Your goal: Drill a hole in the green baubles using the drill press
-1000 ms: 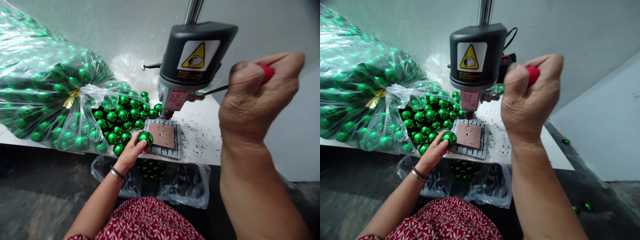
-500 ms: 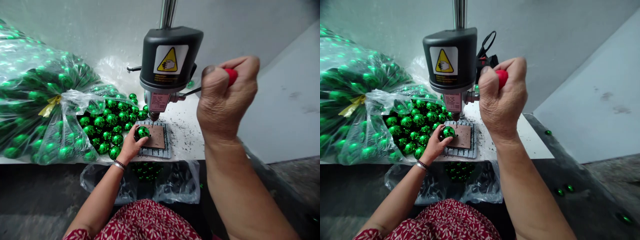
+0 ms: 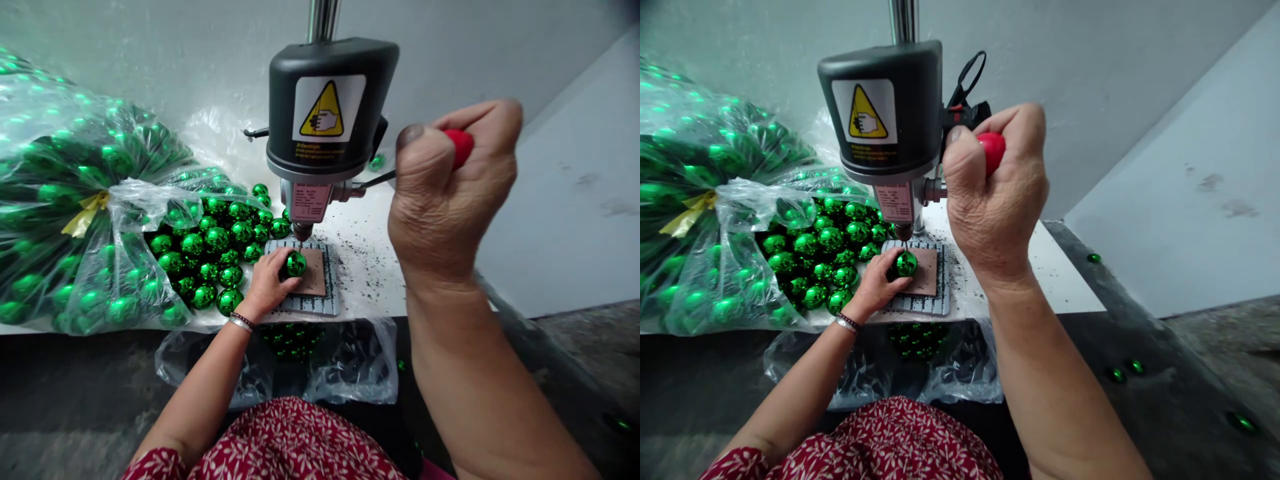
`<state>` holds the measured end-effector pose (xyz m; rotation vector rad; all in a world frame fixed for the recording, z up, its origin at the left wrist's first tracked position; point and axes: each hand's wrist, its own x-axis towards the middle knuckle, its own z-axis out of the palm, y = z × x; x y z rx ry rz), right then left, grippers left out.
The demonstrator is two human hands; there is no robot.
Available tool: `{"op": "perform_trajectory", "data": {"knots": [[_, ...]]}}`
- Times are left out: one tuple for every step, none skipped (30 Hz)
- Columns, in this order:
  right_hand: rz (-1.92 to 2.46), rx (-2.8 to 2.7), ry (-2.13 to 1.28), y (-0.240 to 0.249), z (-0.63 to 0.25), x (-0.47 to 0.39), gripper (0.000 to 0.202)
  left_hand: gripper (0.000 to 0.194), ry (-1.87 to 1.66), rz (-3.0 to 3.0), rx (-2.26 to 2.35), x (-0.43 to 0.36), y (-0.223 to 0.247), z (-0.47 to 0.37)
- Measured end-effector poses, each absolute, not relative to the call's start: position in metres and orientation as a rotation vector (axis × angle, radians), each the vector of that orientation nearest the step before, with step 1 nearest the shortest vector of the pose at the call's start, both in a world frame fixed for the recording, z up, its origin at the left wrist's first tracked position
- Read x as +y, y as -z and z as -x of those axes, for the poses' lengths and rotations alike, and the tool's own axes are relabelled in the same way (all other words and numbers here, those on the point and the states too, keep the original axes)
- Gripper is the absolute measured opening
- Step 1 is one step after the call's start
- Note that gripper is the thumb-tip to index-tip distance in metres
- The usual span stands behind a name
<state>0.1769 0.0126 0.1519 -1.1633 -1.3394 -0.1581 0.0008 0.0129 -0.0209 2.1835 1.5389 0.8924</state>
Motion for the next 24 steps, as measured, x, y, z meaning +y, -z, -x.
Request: {"op": "perform_trajectory", "data": {"knots": [[1.16,-1.345,0.167,-0.152,-0.177,0.012,0.026,0.058,-0.887,-2.186,1.53,0.012,0.02,-0.001],[1.155,-1.348,0.174,-0.152,-0.177,0.012,0.027,0.057,-0.887,-2.181,1.524,0.012,0.019,-0.001],[1.149,-1.351,0.174,-0.151,-0.177,0.012,0.026,0.055,-0.89,-2.171,1.516,0.011,0.018,-0.001],[1.146,-1.348,0.167,-0.151,-0.177,0.012,0.026,0.052,-0.894,-2.156,1.509,0.011,0.018,-0.001],[1.145,-1.342,0.156,-0.15,-0.177,0.012,0.026,0.05,-0.898,-2.138,1.502,0.01,0.017,-0.001],[1.145,-1.334,0.143,-0.15,-0.177,0.012,0.026,0.048,-0.905,-2.115,1.497,0.01,0.017,-0.001],[1.146,-1.324,0.13,-0.15,-0.177,0.012,0.025,0.047,-0.913,-2.086,1.496,0.01,0.016,-0.002],[1.147,-1.318,0.118,-0.15,-0.176,0.012,0.025,0.046,-0.924,-2.05,1.499,0.011,0.016,-0.002],[1.148,-1.314,0.107,-0.151,-0.176,0.012,0.024,0.046,-0.935,-2.01,1.502,0.011,0.016,-0.002],[1.15,-1.313,0.099,-0.151,-0.176,0.012,0.023,0.045,-0.946,-1.97,1.506,0.012,0.016,-0.002],[1.152,-1.314,0.093,-0.152,-0.176,0.012,0.022,0.044,-0.951,-1.934,1.505,0.013,0.015,-0.002],[1.157,-1.316,0.092,-0.152,-0.176,0.012,0.022,0.044,-0.954,-1.906,1.503,0.013,0.015,-0.002],[1.163,-1.317,0.092,-0.153,-0.176,0.011,0.022,0.044,-0.954,-1.889,1.501,0.014,0.014,-0.002],[1.169,-1.317,0.091,-0.153,-0.176,0.011,0.022,0.044,-0.953,-1.885,1.5,0.014,0.014,-0.002],[1.172,-1.316,0.088,-0.153,-0.176,0.011,0.023,0.045,-0.945,-1.893,1.505,0.014,0.013,-0.003],[1.173,-1.317,0.085,-0.152,-0.176,0.011,0.023,0.046,-0.93,-1.913,1.518,0.014,0.012,-0.004],[1.17,-1.317,0.086,-0.152,-0.176,0.011,0.023,0.047,-0.906,-1.941,1.541,0.014,0.01,-0.005],[1.166,-1.318,0.09,-0.151,-0.175,0.01,0.023,0.049,-0.875,-1.974,1.57,0.014,0.009,-0.006],[1.16,-1.32,0.101,-0.15,-0.175,0.01,0.023,0.05,-0.841,-2.007,1.598,0.013,0.009,-0.007],[1.155,-1.324,0.115,-0.149,-0.175,0.009,0.022,0.05,-0.812,-2.037,1.622,0.013,0.008,-0.009],[1.15,-1.327,0.125,-0.147,-0.175,0.009,0.022,0.05,-0.791,-2.061,1.641,0.012,0.008,-0.01],[1.145,-1.329,0.129,-0.146,-0.175,0.008,0.021,0.05,-0.779,-2.077,1.654,0.012,0.008,-0.011],[1.139,-1.329,0.127,-0.144,-0.176,0.007,0.021,0.05,-0.773,-2.087,1.664,0.012,0.008,-0.012],[1.133,-1.327,0.124,-0.143,-0.176,0.006,0.02,0.049,-0.768,-2.092,1.673,0.012,0.008,-0.012]]}}
